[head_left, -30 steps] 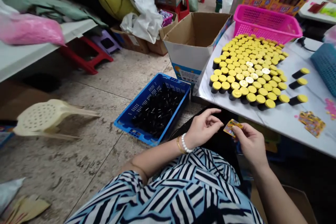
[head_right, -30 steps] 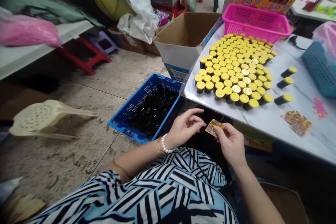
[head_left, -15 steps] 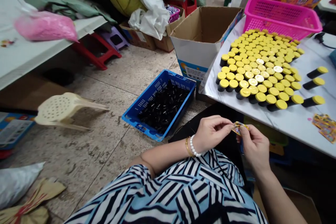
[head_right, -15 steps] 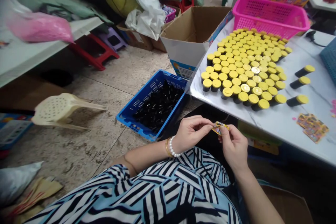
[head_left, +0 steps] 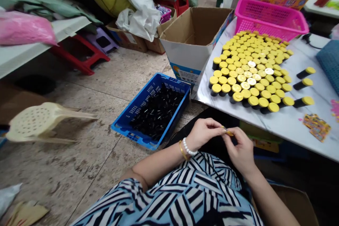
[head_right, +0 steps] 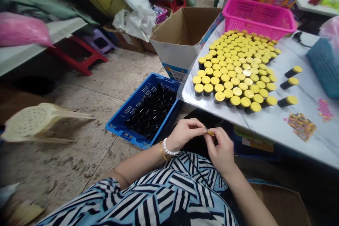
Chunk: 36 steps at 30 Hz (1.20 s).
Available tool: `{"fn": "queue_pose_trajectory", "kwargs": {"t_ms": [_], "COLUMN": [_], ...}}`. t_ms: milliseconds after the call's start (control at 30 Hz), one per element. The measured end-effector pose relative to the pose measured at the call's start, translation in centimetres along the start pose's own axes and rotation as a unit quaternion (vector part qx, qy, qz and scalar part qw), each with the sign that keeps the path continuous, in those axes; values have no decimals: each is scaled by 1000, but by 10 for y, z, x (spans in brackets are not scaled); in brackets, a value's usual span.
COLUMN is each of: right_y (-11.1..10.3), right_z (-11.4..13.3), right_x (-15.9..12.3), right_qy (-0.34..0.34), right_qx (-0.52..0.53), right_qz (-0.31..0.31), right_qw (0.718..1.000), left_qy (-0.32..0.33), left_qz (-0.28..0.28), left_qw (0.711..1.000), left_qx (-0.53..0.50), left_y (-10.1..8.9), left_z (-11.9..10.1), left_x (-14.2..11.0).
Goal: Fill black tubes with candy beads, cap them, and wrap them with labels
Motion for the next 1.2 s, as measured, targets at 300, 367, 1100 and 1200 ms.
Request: {"fn": "queue_pose_trajectory", "kwargs": {"t_ms": [300, 367, 1100, 1200], "right_y": [27, 35, -163, -139], "right_z": [-3, -7, -46, -43], "right_x": [4, 3, 21, 8], "right_qy": [-11, -14, 80, 119], "right_qx": [-45, -57, -9, 132], "right_qz": [41, 43, -385, -338], "right_qw": [998, 997, 919, 924], "left_qy": [10, -19, -230, -254], "left_qz": [-89, -98, 29, 39], "left_qw": [996, 994, 932, 910], "left_qx": [-22, -38, -279, -325], "left_y": [-24, -26, 7, 13], "left_z": [18, 26, 36, 34], "left_x": [-15, -17, 4, 7]}}
Point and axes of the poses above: each hand's wrist, its own x-axis towards the middle knuckle, its own y-axis out of the palm, z = x × y, the point moved 9 cm from there along x, towards the middle knuckle, and after that the axes turned 7 degrees about -y, right-handed, at the moved point
